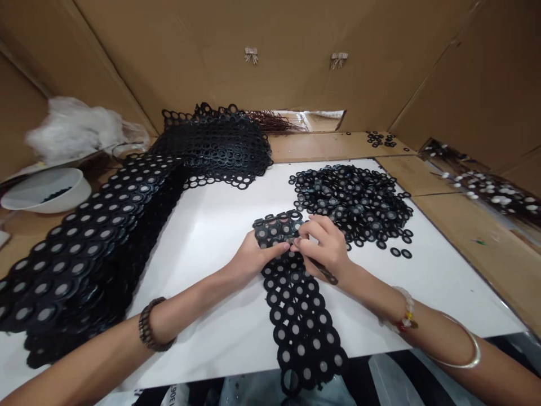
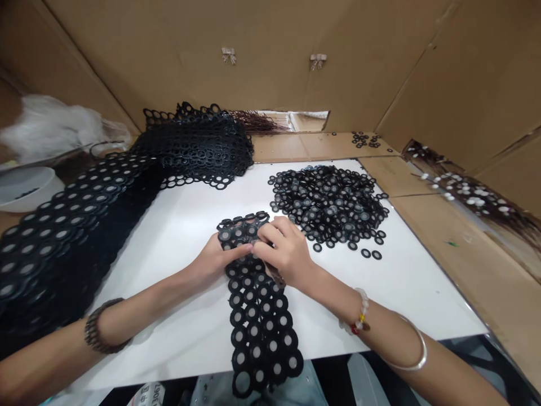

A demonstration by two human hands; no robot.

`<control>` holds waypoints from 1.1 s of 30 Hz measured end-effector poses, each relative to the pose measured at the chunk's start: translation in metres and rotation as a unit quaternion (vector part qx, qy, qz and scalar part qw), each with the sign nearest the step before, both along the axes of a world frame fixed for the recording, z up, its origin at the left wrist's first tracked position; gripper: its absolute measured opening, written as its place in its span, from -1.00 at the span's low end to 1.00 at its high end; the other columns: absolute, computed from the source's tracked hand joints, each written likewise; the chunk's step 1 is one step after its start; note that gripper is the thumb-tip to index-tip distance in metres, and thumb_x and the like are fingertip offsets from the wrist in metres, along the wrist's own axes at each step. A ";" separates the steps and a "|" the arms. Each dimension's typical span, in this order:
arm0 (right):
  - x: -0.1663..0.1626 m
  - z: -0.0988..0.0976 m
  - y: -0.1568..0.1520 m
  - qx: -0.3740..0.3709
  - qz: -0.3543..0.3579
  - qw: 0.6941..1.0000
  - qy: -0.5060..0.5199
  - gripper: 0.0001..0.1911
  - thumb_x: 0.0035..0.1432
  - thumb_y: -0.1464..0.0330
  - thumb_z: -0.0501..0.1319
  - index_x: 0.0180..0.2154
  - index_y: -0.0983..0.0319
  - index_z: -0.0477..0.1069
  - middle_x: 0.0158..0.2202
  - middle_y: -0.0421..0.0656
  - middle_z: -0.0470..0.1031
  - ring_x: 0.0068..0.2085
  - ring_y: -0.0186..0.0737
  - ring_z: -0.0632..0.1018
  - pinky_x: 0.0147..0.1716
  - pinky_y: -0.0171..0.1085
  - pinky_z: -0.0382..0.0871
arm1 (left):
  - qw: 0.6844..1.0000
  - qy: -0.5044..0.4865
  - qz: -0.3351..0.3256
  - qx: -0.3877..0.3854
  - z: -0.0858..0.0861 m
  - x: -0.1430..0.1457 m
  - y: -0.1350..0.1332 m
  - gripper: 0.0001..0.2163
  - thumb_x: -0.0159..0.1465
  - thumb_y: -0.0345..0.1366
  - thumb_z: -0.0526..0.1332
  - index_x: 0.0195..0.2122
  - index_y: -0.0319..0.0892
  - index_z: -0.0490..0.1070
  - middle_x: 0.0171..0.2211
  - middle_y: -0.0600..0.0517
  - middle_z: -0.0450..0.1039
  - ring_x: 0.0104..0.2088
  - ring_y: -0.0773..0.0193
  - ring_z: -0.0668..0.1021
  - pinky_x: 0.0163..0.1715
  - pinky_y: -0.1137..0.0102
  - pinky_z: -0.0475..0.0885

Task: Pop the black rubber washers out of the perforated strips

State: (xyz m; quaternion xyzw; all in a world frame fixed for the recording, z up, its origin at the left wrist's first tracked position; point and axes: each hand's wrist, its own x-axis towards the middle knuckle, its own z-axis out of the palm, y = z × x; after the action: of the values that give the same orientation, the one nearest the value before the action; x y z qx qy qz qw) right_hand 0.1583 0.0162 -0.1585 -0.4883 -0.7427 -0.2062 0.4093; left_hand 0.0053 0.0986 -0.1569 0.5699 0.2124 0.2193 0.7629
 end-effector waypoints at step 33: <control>0.009 0.000 -0.003 -0.023 -0.009 0.999 0.045 -0.83 0.10 0.51 0.09 -0.49 0.21 0.19 -0.38 -0.16 0.36 -0.37 -0.23 0.34 -0.23 -0.11 0.23 | 0.999 0.038 0.016 0.000 0.001 -0.004 -0.001 -0.65 0.18 -0.22 0.25 -0.01 -0.14 0.35 0.01 -0.08 0.42 0.05 0.02 0.40 0.03 0.15 0.29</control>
State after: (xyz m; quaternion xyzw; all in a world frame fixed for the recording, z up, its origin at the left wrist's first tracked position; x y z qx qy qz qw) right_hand 0.1670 0.0131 -0.1581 -0.5129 -0.7239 -0.1703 0.4288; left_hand 0.0015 0.0980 -0.1560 0.5746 0.2499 0.2101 0.7505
